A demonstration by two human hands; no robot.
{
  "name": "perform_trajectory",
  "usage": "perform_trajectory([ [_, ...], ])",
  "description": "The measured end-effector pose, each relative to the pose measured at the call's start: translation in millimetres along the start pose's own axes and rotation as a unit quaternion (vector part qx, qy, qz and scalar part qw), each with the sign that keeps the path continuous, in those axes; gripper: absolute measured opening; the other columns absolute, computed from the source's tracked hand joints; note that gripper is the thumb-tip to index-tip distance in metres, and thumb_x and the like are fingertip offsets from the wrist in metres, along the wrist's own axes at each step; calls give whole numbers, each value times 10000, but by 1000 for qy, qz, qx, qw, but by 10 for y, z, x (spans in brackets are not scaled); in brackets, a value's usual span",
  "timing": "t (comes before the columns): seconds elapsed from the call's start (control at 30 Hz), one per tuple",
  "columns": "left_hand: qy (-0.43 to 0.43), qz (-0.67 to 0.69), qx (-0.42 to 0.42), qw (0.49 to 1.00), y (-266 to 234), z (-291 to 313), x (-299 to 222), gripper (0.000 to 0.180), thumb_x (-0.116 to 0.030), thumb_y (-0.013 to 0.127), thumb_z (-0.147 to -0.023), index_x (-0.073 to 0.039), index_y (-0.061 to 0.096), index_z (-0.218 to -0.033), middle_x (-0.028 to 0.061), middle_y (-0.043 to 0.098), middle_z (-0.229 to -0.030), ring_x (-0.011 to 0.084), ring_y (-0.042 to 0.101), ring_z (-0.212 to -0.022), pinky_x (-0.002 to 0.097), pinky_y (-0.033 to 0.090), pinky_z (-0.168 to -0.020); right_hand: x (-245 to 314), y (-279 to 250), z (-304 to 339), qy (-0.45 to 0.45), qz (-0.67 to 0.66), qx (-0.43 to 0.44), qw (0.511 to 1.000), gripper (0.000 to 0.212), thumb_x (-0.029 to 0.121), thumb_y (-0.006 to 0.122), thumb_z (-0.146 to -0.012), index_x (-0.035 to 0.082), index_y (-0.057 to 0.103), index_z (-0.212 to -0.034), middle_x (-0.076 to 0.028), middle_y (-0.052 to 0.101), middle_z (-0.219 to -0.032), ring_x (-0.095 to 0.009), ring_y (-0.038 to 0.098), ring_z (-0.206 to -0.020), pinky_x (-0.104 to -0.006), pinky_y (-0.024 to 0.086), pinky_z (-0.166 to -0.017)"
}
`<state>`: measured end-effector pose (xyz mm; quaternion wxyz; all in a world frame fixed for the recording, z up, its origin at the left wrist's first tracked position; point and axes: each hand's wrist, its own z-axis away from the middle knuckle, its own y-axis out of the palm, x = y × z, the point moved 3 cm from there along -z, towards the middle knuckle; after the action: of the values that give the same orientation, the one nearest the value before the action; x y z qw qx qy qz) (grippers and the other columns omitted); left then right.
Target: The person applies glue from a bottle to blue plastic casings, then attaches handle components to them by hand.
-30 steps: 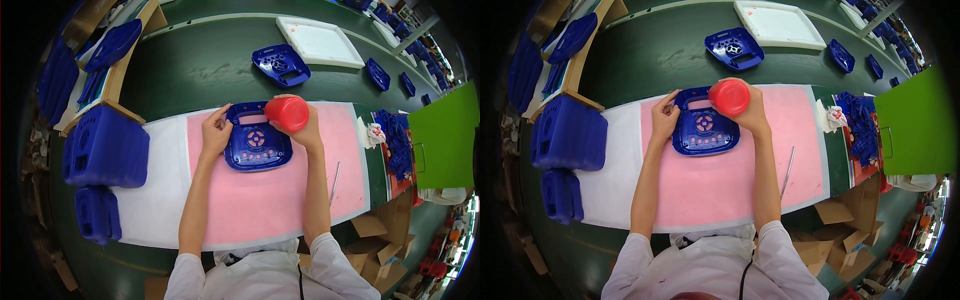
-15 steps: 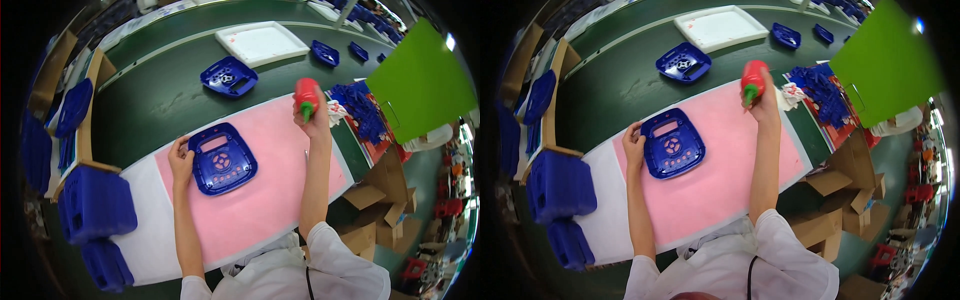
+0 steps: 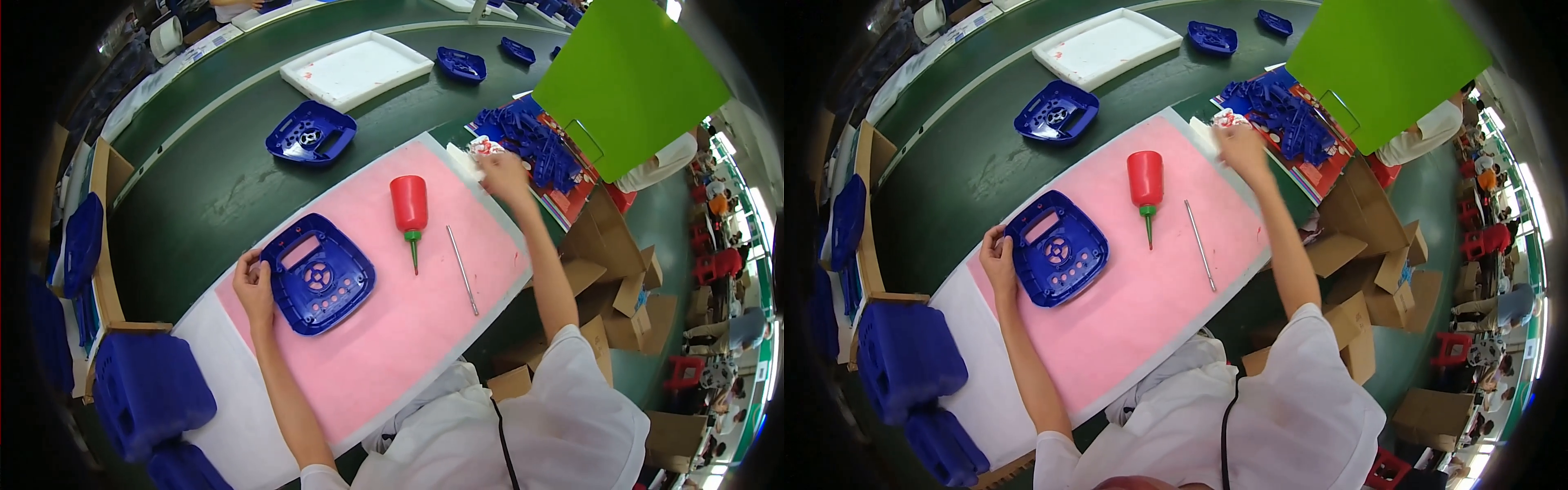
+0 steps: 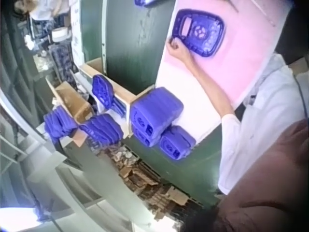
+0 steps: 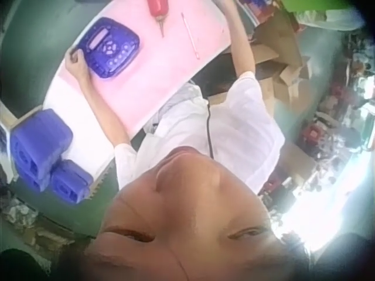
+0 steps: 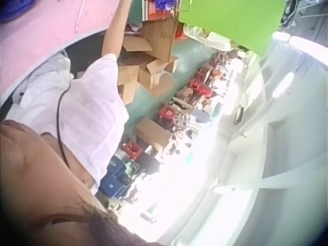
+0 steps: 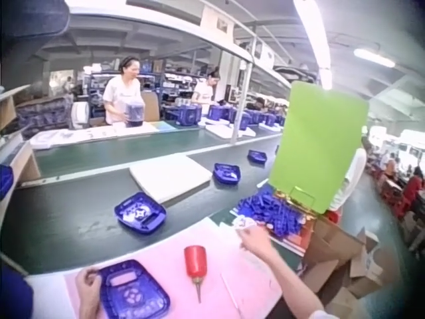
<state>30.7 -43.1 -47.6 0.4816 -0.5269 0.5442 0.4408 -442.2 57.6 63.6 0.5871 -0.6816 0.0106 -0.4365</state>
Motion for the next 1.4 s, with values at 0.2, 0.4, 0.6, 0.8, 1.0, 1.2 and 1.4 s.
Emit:
perform_trajectory([
  [0.2,7,10,1,1000,91,-15,52,204,49,589,-861,12,604,-1061,-7,565,-910,12,414,-633,167,337,-563,-1373,-846,-453,90,238,-303,919,403,418,694,-747,19,672,-793,-200,693,-864,-373,675,-839,-442,536,-754],
  [0.4,15,-17,-22,999,9,19,-9,219,47,598,-834,5,619,-1047,5,571,-925,9,399,-606,171,329,-542,-1303,-682,-560,142,262,-203,933,550,484,743,-685,-13,655,-904,-239,681,-944,-403,666,-902,-455,540,-785],
  [0.6,5,-17,-15,1000,43,35,-12,223,49,608,-805,4,628,-1022,-11,577,-847,6,422,-598,171,348,-534,-1335,-902,-647,137,264,-216,930,458,406,709,-697,-7,671,-892,-259,675,-997,-371,676,-904,-438,543,-778],
  [0.8,20,-68,-41,997,-34,15,-137,209,-15,656,-762,20,677,-967,2,615,-742,24,480,-568,200,405,-523,36,-594,-63,-13,-364,-5,931,291,222,476,-923,32,519,-1139,-4,515,-683,-64,443,-483,-194,317,-411],
  [1.0,-15,-55,-26,998,-52,-30,-150,206,-24,662,-742,20,698,-940,-51,459,-520,18,364,-463,227,294,-447,1789,591,871,-187,-516,261,794,372,290,398,-936,6,541,-1129,-18,498,-720,-51,400,-498,-190,269,-415],
  [1.2,-8,-115,-60,992,-342,2,-171,231,-11,636,-707,11,673,-934,-2,546,-621,44,423,-526,225,360,-495,2404,1884,992,-426,-253,159,854,223,65,465,-918,-42,599,-1061,-123,607,-870,-209,581,-716,-302,455,-649],
  [1.4,97,-46,-59,992,-289,-41,-284,344,-11,656,-711,6,642,-1054,83,657,-938,139,574,-785,260,479,-713,2338,2188,1039,-535,-193,133,811,287,7,570,-875,0,606,-1160,-160,608,-1033,-308,585,-953,-359,469,-836],
])
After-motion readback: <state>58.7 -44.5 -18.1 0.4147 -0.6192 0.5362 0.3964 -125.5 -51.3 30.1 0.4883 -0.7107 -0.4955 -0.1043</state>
